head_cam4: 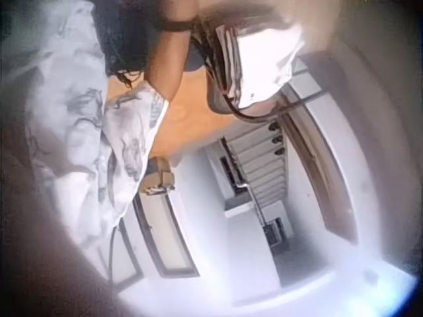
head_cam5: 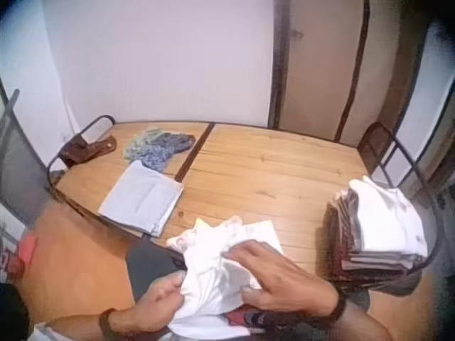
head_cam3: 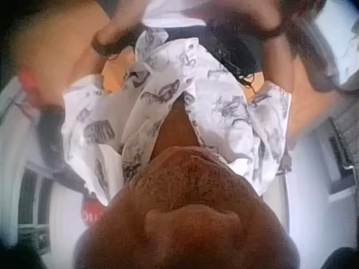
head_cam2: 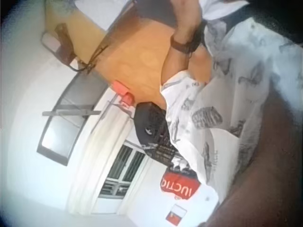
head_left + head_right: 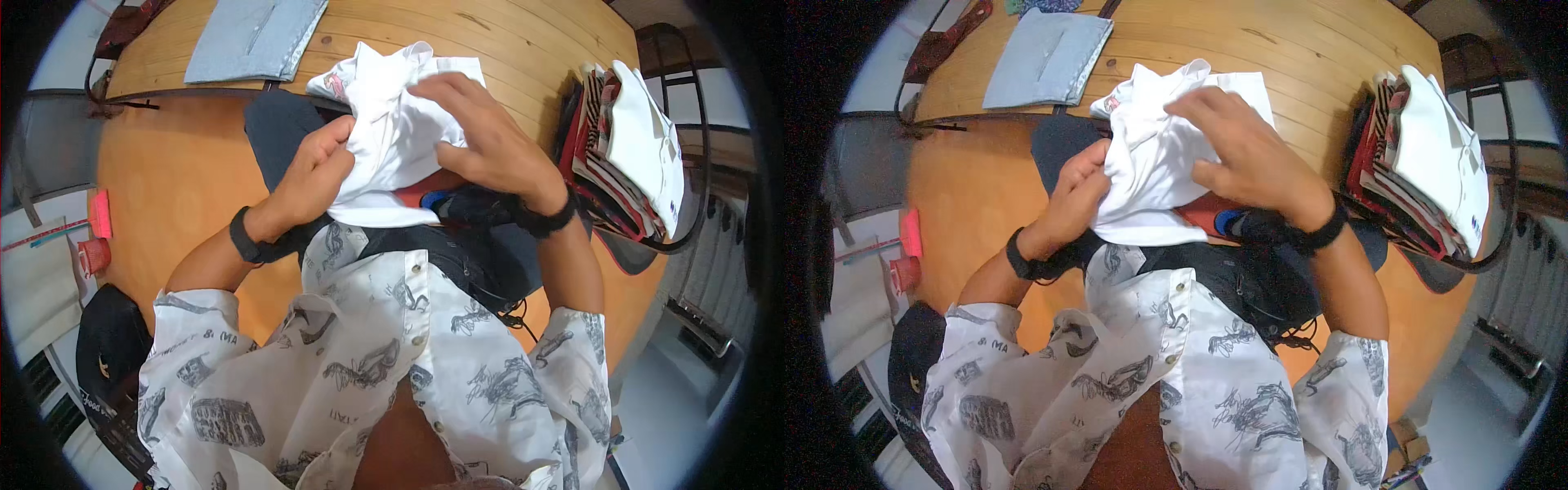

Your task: Folding a white t-shirt and grey shorts on a wooden table.

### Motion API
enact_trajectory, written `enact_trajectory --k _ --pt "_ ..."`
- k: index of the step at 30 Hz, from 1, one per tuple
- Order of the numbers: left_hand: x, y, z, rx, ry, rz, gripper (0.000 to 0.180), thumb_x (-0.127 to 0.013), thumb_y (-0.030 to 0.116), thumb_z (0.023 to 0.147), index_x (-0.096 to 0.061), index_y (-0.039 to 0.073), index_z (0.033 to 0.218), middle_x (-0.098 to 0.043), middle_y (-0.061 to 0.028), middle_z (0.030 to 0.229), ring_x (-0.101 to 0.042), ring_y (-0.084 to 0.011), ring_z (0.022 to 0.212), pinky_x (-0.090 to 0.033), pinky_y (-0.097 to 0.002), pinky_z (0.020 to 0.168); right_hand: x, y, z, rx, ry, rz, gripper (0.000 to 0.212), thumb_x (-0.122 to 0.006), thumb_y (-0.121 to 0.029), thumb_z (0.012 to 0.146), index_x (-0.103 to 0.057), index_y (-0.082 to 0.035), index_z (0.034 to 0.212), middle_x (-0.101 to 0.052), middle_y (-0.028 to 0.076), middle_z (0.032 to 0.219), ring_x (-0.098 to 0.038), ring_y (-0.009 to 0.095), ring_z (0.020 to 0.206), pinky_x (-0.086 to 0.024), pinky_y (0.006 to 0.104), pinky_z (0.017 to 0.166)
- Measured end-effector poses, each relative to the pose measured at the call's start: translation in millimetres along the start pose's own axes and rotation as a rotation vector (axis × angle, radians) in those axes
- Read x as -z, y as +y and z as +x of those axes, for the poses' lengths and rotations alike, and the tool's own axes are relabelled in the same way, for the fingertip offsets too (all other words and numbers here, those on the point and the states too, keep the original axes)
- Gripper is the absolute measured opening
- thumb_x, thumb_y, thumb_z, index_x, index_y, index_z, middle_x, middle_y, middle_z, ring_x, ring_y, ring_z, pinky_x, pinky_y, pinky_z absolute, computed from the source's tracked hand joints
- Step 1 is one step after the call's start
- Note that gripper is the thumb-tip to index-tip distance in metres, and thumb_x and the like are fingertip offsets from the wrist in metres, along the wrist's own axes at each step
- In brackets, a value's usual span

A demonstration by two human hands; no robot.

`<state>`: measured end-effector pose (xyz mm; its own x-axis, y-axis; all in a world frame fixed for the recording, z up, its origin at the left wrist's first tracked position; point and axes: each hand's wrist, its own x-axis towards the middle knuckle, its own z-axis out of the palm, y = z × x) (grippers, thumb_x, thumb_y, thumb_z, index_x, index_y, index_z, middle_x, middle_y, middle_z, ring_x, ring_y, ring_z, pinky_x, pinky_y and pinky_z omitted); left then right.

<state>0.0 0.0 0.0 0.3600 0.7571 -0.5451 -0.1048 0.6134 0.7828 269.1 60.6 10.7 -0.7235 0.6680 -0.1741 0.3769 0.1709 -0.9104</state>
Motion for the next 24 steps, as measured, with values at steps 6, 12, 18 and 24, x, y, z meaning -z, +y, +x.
enact_trajectory --k 6,12,18,24 --pt "-8.5 85.9 -4.0 -0.096 -0.372 0.403 0.024 -0.045 0.001 0.088 -0.059 0.000 0.107 -0.059 -0.0012 0.092 -0.050 -0.0070 0.083 -0.045 -0.0248 0.074 -21.6 -3.7 54.9 0.219 0.125 -0.393 0.058 -0.068 -0.007 0.076 -0.057 -0.010 0.133 -0.055 0.017 0.138 -0.051 0.039 0.127 -0.042 0.0474 0.100" --pt "-17.3 154.2 -9.4 -0.101 -0.419 0.459 0.017 -0.052 0.004 0.093 -0.060 -0.001 0.108 -0.060 -0.0024 0.095 -0.052 -0.0078 0.088 -0.043 -0.0241 0.079 -7.7 48.4 88.6 0.307 0.248 -0.240 0.030 -0.070 -0.014 0.082 -0.065 -0.005 0.110 -0.066 0.016 0.101 -0.062 0.040 0.098 -0.049 0.0453 0.081" --pt "-12.8 212.6 -12.8 -0.303 -0.446 0.498 0.021 -0.054 0.011 0.094 -0.062 -0.002 0.109 -0.061 -0.0026 0.100 -0.055 -0.0079 0.091 -0.043 -0.0228 0.080 19.4 52.4 89.4 0.138 0.507 -0.170 0.023 -0.067 -0.015 0.083 -0.070 -0.007 0.105 -0.070 0.020 0.096 -0.065 0.041 0.093 -0.053 0.0462 0.081" --pt "4.3 239.1 -24.2 -0.489 -0.090 0.725 0.025 -0.052 0.016 0.098 -0.061 0.000 0.115 -0.063 -0.0005 0.102 -0.057 -0.0065 0.091 -0.044 -0.0213 0.083 107.3 10.9 65.3 -0.163 0.698 -0.048 0.034 -0.058 -0.010 0.091 -0.069 -0.005 0.122 -0.069 0.021 0.122 -0.065 0.031 0.112 -0.050 0.0400 0.094"
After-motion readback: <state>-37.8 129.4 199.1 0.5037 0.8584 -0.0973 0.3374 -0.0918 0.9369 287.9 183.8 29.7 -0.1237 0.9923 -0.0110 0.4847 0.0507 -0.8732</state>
